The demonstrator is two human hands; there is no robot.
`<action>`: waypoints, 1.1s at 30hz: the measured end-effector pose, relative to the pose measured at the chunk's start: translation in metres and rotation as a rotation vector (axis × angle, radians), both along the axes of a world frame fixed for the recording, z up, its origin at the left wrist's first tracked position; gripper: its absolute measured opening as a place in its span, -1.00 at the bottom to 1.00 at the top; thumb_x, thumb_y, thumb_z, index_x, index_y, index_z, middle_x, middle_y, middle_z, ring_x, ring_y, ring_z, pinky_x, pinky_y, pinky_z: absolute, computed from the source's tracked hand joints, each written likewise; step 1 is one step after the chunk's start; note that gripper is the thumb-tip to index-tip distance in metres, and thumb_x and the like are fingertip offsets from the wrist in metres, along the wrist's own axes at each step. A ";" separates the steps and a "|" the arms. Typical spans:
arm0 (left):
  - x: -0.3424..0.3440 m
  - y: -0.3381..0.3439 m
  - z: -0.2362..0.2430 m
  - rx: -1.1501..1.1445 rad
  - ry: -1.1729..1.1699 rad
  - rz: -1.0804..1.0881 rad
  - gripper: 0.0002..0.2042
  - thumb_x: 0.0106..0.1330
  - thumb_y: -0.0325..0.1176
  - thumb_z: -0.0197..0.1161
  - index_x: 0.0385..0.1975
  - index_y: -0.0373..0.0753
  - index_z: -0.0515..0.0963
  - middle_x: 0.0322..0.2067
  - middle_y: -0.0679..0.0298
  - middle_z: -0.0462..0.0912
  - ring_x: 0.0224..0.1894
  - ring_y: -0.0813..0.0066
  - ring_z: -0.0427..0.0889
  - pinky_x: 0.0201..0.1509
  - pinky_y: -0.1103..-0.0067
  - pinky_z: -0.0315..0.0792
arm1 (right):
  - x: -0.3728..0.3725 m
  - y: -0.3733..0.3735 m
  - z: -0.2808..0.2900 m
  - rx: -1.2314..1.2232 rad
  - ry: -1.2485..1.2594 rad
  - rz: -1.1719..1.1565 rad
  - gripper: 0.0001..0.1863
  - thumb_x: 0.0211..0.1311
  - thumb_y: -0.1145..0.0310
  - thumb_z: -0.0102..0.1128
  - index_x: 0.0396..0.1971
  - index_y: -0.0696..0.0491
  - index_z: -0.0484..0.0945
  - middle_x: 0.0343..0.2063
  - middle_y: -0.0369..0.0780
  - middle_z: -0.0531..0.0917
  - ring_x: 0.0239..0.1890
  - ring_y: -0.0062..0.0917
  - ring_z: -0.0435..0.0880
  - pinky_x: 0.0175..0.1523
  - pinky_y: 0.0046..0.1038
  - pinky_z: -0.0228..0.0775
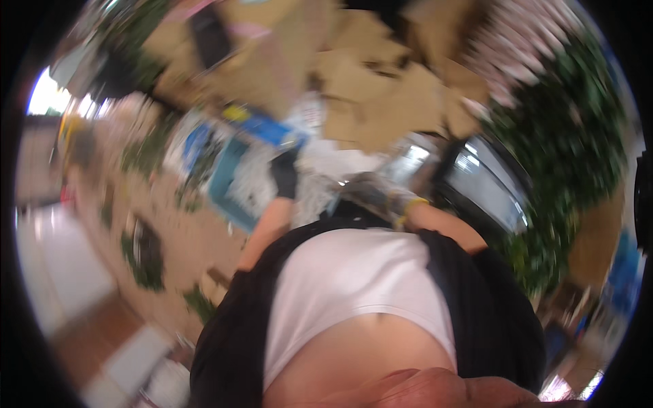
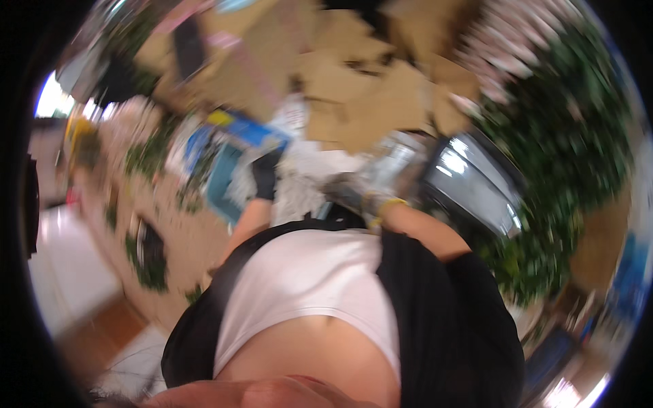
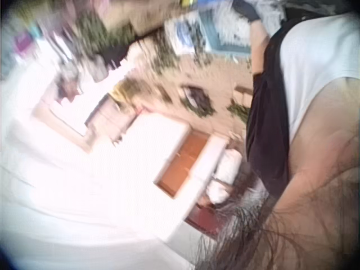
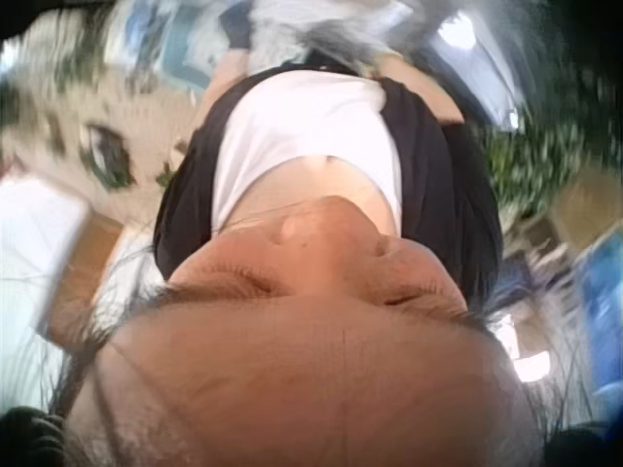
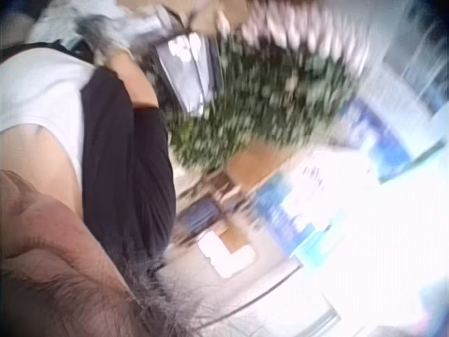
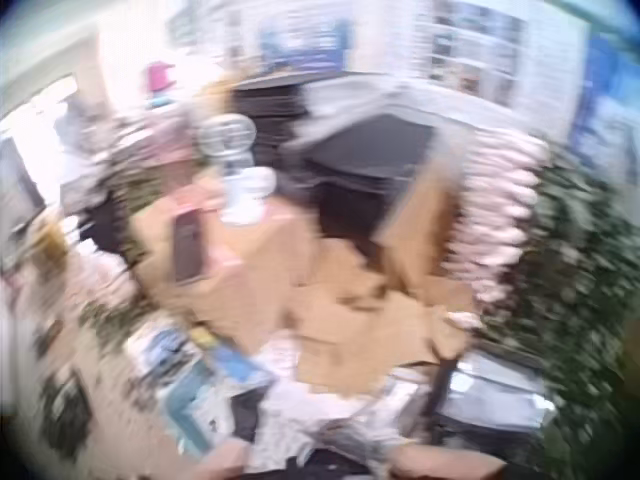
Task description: The person arranges artificial flowers and greenery into a black rectangular container, then wraps the container in clear plastic and seals it with a stapler. The person handles the flowers, container, plastic wrap, and stapler by hand.
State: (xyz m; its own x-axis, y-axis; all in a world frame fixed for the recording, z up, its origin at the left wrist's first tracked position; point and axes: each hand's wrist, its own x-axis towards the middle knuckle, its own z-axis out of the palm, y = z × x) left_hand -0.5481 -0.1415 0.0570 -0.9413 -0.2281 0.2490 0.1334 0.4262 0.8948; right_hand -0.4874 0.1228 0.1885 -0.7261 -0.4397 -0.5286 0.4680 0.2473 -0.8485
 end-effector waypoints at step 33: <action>0.065 0.451 0.300 -0.485 1.125 -1.474 -0.66 -0.23 -0.31 0.41 -0.33 0.14 0.71 -0.26 0.48 0.39 -0.07 0.38 0.38 0.36 -0.02 0.06 | 0.096 0.370 0.177 0.766 0.786 -0.312 -0.69 0.15 0.37 0.23 -0.08 0.06 0.61 -0.21 -0.17 0.69 -0.20 -0.34 0.69 -0.10 -0.39 0.55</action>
